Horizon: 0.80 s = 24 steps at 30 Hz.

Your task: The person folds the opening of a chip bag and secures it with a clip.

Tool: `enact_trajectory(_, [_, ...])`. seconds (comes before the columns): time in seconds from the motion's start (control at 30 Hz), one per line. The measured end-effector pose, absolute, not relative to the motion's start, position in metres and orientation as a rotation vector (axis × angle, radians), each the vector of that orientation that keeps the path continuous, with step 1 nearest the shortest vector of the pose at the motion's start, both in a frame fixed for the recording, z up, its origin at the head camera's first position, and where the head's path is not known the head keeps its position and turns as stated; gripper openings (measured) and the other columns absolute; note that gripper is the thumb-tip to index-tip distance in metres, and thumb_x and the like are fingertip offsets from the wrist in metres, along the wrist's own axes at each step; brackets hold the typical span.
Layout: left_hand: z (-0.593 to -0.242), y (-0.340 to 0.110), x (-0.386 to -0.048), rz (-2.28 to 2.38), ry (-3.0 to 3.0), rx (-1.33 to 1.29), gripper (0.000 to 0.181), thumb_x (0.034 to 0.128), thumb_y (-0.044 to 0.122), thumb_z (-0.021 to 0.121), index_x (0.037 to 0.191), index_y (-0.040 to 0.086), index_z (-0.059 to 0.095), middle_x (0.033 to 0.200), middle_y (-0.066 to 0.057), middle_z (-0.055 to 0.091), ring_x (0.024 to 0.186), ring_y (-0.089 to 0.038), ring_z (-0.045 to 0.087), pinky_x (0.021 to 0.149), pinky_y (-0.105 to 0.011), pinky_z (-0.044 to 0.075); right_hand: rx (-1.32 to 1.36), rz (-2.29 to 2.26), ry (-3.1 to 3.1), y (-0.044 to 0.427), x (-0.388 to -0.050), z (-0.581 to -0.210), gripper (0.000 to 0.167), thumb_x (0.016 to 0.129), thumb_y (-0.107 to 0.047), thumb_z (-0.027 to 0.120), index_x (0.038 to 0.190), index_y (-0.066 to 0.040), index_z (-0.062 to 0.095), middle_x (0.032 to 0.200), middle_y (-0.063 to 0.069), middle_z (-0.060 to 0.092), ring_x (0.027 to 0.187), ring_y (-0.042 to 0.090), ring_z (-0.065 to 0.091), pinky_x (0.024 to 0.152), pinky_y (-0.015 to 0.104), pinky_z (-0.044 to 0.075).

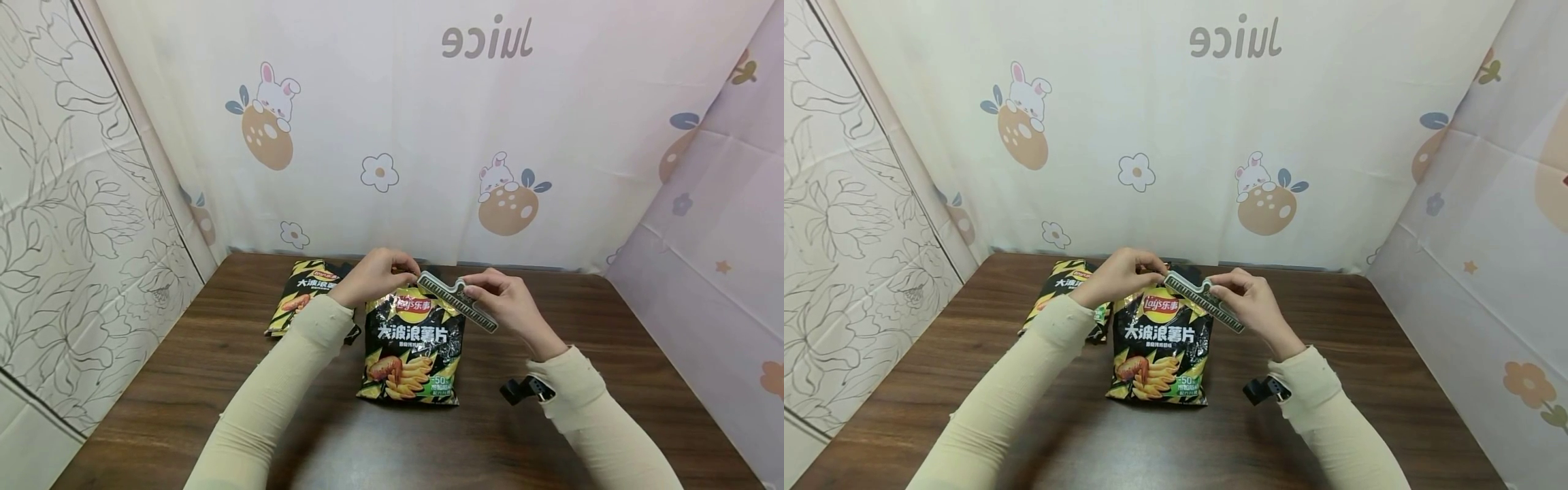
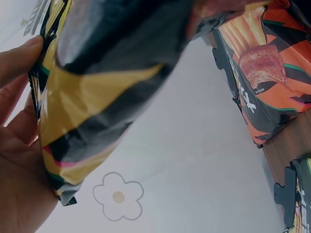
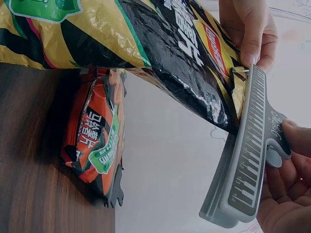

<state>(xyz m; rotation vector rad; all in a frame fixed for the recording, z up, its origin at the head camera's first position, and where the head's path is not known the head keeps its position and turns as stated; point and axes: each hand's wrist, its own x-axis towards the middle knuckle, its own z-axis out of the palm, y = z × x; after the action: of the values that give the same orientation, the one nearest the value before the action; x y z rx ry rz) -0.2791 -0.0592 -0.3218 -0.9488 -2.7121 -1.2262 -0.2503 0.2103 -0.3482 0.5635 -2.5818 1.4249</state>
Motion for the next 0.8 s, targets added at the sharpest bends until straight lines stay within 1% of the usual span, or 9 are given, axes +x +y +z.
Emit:
enact_trajectory(0.17, [-0.322,-0.06,-0.279,-1.182,-2.672,-0.96,0.013,0.0952,0.012,0.064,0.097,0.012,0.077,0.091,0.0,0.064,0.075,-0.013,0.057,0.065,-0.025,0.048,0.566,1.455,-2.593,0.206,-0.25,-0.347,0.028,0.094,-0.023,0.067,0.114,-0.004,0.072,0.093,0.009,0.061,0.072,0.01,0.05,0.063,0.022,0.047])
enact_trajectory(0.27, [-0.322,-0.061,-0.28,-1.172,-2.661,-0.967,0.014,0.0957,0.013,0.063,0.097,0.012,0.077,0.09,0.001,0.063,0.073,-0.014,0.054,0.063,-0.025,0.046,0.568,1.466,-2.599,0.204,-0.25,-0.348,0.028,0.093,-0.023,0.067,0.114,-0.004,0.072,0.095,0.01,0.062,0.073,0.009,0.051,0.064,0.022,0.047])
enact_trajectory(0.5, [-0.322,-0.062,-0.28,-1.168,-2.653,-0.988,0.014,0.096,0.014,0.063,0.097,0.013,0.077,0.094,0.001,0.065,0.081,-0.012,0.056,0.07,-0.026,0.047,0.605,1.46,-2.593,0.201,-0.252,-0.351,0.025,0.093,-0.018,0.067,0.113,-0.003,0.073,0.095,0.013,0.063,0.072,0.007,0.055,0.064,0.021,0.049])
enact_trajectory(0.63, [-0.322,-0.062,-0.281,-1.166,-2.658,-1.004,0.016,0.0972,0.016,0.062,0.1,0.012,0.077,0.095,0.001,0.065,0.08,-0.013,0.055,0.069,-0.027,0.046,0.619,1.453,-2.599,0.198,-0.253,-0.352,0.026,0.093,-0.019,0.068,0.113,-0.004,0.073,0.092,0.012,0.062,0.07,0.008,0.052,0.062,0.022,0.047])
enact_trajectory(0.8, [-0.321,-0.062,-0.281,-1.152,-2.657,-1.019,0.018,0.0985,0.016,0.06,0.103,0.009,0.076,0.096,0.0,0.065,0.079,-0.015,0.053,0.069,-0.028,0.045,0.615,1.462,-2.6,0.194,-0.253,-0.351,0.027,0.094,-0.021,0.068,0.114,-0.005,0.073,0.093,0.012,0.062,0.072,0.009,0.053,0.063,0.022,0.046])
